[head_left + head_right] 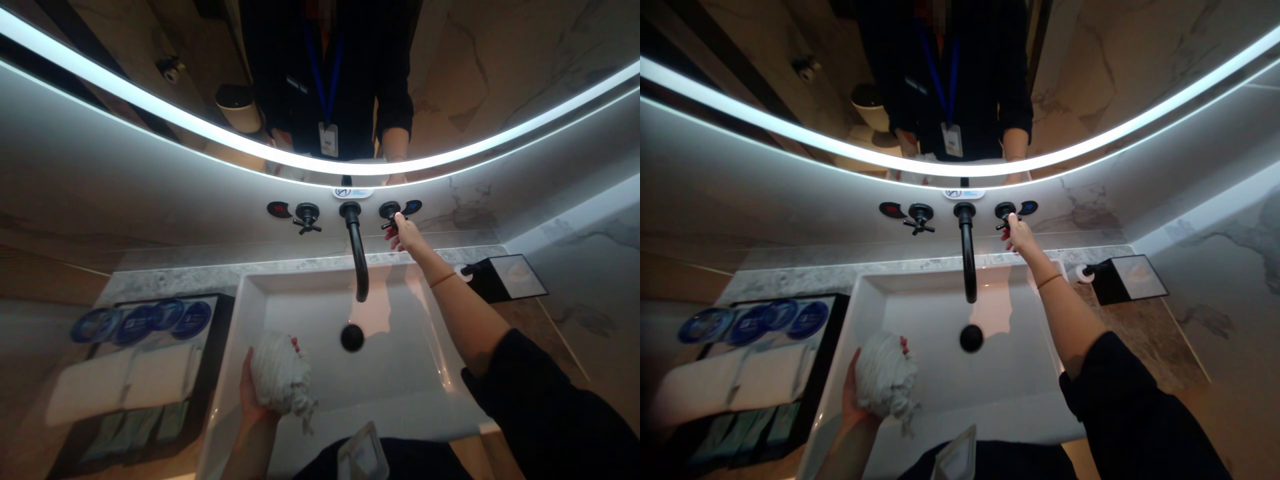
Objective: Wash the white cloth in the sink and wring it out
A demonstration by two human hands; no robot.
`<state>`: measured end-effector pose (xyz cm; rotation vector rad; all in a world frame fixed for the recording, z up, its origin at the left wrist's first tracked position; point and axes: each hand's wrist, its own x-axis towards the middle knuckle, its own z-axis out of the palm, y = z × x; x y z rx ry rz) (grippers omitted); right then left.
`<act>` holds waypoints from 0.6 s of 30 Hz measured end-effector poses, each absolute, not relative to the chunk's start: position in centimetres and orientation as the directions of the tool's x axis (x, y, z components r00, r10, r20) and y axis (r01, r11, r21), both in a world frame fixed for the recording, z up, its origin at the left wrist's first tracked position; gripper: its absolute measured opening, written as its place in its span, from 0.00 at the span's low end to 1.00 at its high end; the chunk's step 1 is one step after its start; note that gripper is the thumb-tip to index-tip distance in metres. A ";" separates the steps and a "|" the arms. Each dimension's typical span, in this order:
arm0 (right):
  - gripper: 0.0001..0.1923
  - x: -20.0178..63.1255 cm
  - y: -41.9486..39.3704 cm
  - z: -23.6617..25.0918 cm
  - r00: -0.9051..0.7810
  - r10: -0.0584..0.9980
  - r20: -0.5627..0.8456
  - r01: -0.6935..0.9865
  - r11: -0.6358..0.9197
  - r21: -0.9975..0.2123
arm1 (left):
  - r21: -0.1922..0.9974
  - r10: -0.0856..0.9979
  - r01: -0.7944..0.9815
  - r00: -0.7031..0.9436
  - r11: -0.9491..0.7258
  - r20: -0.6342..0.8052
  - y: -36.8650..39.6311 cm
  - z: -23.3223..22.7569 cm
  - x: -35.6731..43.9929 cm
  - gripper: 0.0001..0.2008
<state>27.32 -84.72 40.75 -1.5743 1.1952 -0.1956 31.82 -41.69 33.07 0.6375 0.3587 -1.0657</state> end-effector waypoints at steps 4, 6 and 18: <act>0.27 27.2 -84.7 40.7 0.484 -0.758 -0.438 -0.569 0.108 -0.815 | 0.320 -0.753 0.887 0.454 0.332 -0.476 -41.9 33.0 31.9 0.26; 0.27 27.2 -84.7 40.6 0.483 -0.760 -0.435 -0.571 0.103 -0.815 | 0.309 -0.773 0.890 0.447 0.335 -0.450 -41.9 32.9 31.9 0.25; 0.27 27.3 -84.7 41.0 0.482 -0.765 -0.427 -0.634 0.032 -0.773 | 0.231 -0.813 0.897 0.441 0.378 -0.381 -41.4 32.2 31.8 0.29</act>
